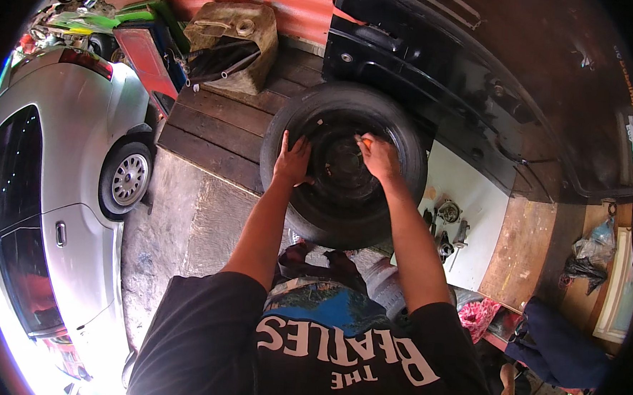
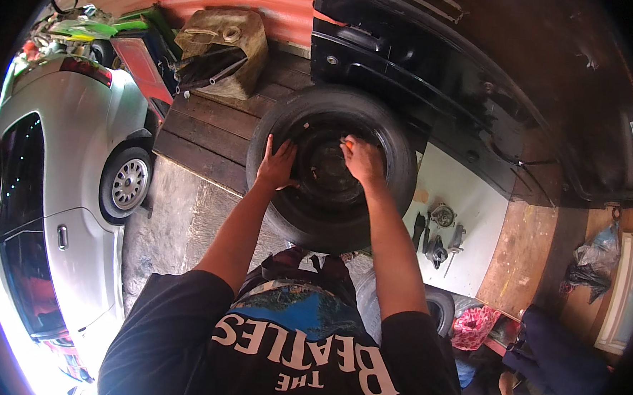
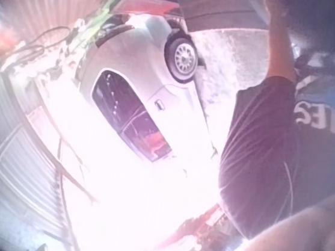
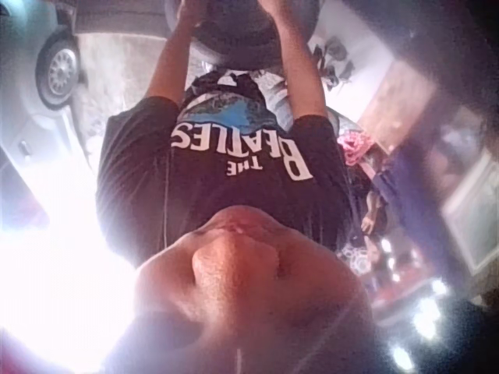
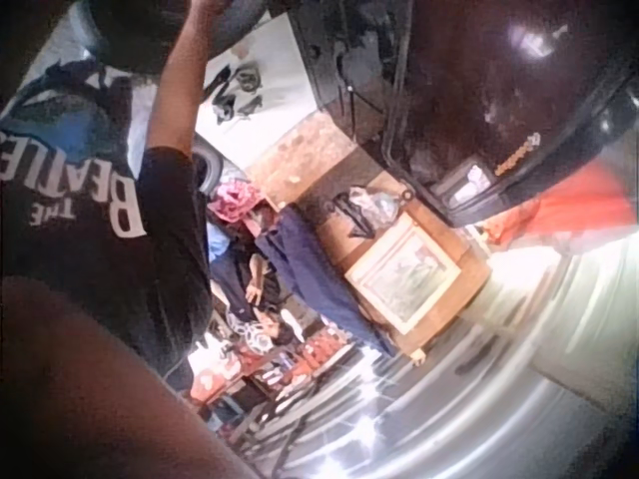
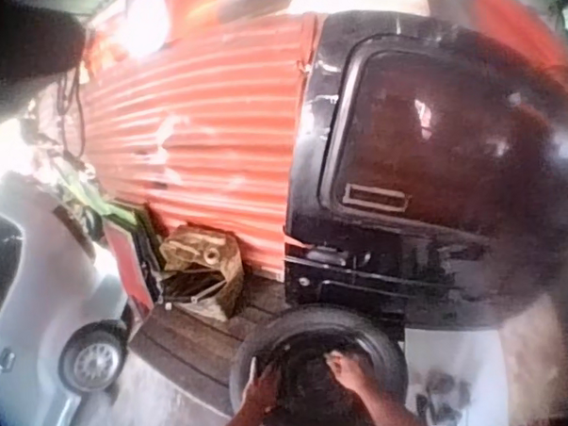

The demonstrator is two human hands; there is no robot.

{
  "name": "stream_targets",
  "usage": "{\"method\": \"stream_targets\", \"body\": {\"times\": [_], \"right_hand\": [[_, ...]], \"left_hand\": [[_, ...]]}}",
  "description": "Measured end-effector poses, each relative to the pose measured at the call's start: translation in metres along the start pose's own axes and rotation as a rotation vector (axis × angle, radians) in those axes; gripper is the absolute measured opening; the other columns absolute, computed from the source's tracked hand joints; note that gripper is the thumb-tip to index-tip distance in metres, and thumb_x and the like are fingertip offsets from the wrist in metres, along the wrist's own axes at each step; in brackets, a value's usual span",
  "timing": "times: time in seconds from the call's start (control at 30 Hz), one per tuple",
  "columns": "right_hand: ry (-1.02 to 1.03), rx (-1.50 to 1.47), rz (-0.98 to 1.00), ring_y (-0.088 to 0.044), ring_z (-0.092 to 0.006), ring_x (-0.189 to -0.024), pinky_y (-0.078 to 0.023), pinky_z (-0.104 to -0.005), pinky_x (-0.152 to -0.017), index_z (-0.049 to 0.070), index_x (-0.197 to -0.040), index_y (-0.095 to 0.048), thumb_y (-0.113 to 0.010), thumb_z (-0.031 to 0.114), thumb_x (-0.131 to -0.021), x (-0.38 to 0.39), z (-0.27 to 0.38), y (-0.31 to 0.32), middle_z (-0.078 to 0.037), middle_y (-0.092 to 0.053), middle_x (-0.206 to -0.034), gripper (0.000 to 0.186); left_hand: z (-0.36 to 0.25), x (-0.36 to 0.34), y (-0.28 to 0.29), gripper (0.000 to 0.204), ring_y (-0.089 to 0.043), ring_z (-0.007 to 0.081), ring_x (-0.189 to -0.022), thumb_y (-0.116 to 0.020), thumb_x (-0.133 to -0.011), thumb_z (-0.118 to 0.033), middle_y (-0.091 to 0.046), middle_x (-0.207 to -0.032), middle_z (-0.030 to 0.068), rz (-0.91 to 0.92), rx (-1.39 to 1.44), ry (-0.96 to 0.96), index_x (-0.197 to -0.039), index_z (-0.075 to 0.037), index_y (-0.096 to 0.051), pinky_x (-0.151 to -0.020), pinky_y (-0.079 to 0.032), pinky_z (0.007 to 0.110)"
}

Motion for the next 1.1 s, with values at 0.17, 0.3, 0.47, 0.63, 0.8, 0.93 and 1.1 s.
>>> {"method": "stream_targets", "body": {"times": [0.17,0.3,0.47,0.63,0.8,0.93,1.1], "right_hand": [[0.062,-0.199,0.064,-0.065,-0.0385,-0.080,-0.052,-0.0447,-0.070,0.006,-0.095,-0.064,-0.062,0.025,-0.091,0.000,0.036,-0.035,-0.019,-0.067,-0.082,0.020],[0.040,-0.227,0.096,-0.066,-0.0370,-0.070,-0.051,-0.0427,-0.064,0.005,-0.092,-0.064,-0.063,0.020,-0.090,-0.003,0.038,-0.012,-0.017,-0.066,-0.071,0.016],[0.000,-0.135,0.008,-0.066,-0.0367,-0.074,-0.051,-0.0444,-0.067,0.004,-0.088,-0.063,-0.064,0.018,-0.090,-0.014,0.019,-0.004,-0.018,-0.067,-0.075,0.014],[0.027,-0.193,0.060,-0.067,-0.0343,-0.071,-0.051,-0.0429,-0.067,0.004,-0.089,-0.063,-0.065,0.019,-0.089,-0.009,0.031,-0.027,-0.017,-0.067,-0.075,0.015],[-0.150,-0.517,0.340,-0.069,-0.0243,-0.068,-0.053,-0.0367,-0.066,0.004,-0.087,-0.066,-0.065,0.022,-0.089,-0.009,0.016,-0.020,-0.010,-0.069,-0.069,0.018],[0.135,-0.246,-0.071,-0.067,-0.0344,-0.069,-0.051,-0.0405,-0.065,0.005,-0.090,-0.064,-0.066,0.023,-0.090,-0.042,0.016,0.024,-0.015,-0.066,-0.071,0.018],[0.101,-0.144,0.026,-0.065,-0.0399,-0.083,-0.051,-0.0455,-0.070,0.008,-0.095,-0.064,-0.066,0.023,-0.089,-0.084,0.027,-0.017,-0.020,-0.067,-0.083,0.017]], "left_hand": [[-0.002,0.000,0.008,0.113,-0.016,0.0188,-0.148,-0.071,-0.066,-0.067,-0.034,-0.154,0.0062,-0.009,0.018,-0.002,-0.148,-0.002,-0.028,-0.117,0.005,0.061],[0.000,0.001,0.010,0.112,-0.016,0.0189,-0.147,-0.071,-0.067,-0.066,-0.034,-0.154,0.0061,-0.011,0.053,0.007,-0.148,-0.001,-0.028,-0.117,0.006,0.060],[0.002,0.000,0.006,0.112,-0.017,0.0189,-0.147,-0.070,-0.067,-0.066,-0.034,-0.154,0.0062,-0.008,0.021,0.014,-0.148,-0.001,-0.028,-0.117,0.006,0.061],[-0.002,-0.002,0.006,0.115,-0.018,0.0205,-0.147,-0.071,-0.065,-0.067,-0.035,-0.153,0.0082,0.005,0.035,-0.010,-0.148,0.000,-0.027,-0.117,0.007,0.061],[0.002,0.002,0.001,0.113,-0.018,0.0198,-0.147,-0.071,-0.066,-0.066,-0.035,-0.153,0.0082,0.011,0.022,0.005,-0.148,-0.001,-0.029,-0.117,0.007,0.061],[0.002,0.001,0.002,0.114,-0.019,0.0191,-0.147,-0.072,-0.065,-0.067,-0.035,-0.153,0.0081,0.011,0.030,0.019,-0.148,-0.002,-0.029,-0.117,0.006,0.061],[0.001,0.000,0.004,0.115,-0.019,0.0192,-0.147,-0.072,-0.065,-0.066,-0.033,-0.154,0.0080,-0.017,0.029,0.016,-0.149,-0.002,-0.028,-0.117,0.006,0.061]]}}
Point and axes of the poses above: each hand's wrist, its own x-axis away from the middle knuckle, its own y-axis out of the back of the hand, z = x × y, the point moved 8 cm from there along -x, towards the middle knuckle
